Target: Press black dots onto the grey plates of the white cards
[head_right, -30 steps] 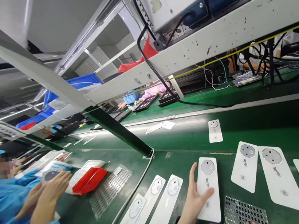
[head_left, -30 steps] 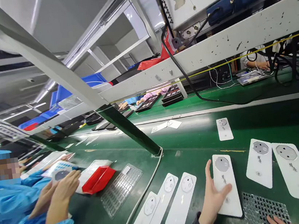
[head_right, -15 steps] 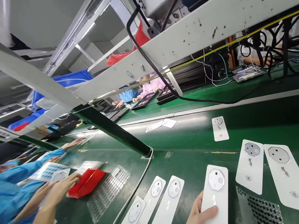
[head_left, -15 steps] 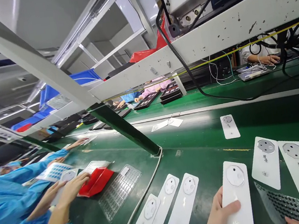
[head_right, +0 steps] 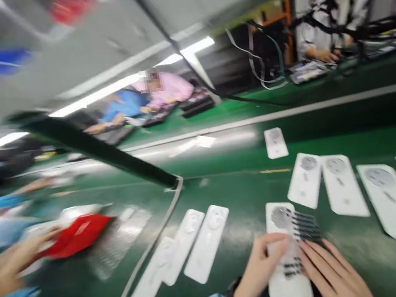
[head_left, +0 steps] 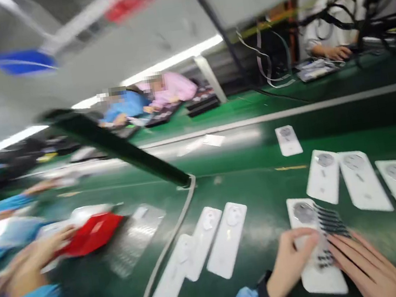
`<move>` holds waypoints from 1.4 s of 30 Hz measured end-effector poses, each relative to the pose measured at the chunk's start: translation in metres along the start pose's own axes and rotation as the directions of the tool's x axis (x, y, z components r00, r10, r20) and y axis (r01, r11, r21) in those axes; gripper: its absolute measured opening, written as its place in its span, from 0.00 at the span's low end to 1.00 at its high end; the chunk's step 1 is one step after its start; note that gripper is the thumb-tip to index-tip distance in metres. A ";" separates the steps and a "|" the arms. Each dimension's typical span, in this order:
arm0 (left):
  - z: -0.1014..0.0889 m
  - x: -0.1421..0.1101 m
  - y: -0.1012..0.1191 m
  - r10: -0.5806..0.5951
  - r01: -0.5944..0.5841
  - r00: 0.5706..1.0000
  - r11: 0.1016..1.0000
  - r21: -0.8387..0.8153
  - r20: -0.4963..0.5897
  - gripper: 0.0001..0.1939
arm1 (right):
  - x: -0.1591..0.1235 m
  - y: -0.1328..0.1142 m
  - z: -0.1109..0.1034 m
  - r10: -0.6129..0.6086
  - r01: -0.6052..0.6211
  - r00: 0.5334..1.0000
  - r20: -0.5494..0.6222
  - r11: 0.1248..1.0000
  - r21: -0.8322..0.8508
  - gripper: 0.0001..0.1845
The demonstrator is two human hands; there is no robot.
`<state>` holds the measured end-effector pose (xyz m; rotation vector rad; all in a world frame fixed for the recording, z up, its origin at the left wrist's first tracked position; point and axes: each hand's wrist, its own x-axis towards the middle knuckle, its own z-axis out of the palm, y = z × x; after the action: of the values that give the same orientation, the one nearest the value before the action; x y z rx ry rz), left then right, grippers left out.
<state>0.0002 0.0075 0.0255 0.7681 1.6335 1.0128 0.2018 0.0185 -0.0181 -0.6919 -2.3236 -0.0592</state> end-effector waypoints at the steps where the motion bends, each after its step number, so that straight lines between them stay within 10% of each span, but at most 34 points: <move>1: 0.000 0.000 -0.001 -0.006 0.007 1.000 1.000 -0.010 0.020 0.20 | 0.007 -0.004 -0.011 0.047 -0.045 0.996 0.078 0.999 -0.025 0.20; 7: -0.005 0.011 0.008 -0.037 0.052 0.958 0.998 -0.045 0.285 0.18 | 0.035 -0.014 -0.029 0.140 -0.134 0.965 0.224 0.990 -0.040 0.14; 21: 0.002 0.003 0.014 -0.071 0.089 0.913 0.996 -0.027 0.402 0.13 | 0.047 -0.012 -0.013 0.574 -0.556 0.814 0.094 0.722 0.412 0.10; 42: 0.016 -0.005 0.001 0.017 -0.009 0.959 1.000 -0.029 0.284 0.21 | 0.031 -0.020 -0.008 0.402 -0.398 0.916 0.011 0.904 0.155 0.08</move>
<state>0.0167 0.0073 0.0262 0.8645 1.3658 0.8864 0.1784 0.0142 0.0108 -1.0670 -2.0937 0.2968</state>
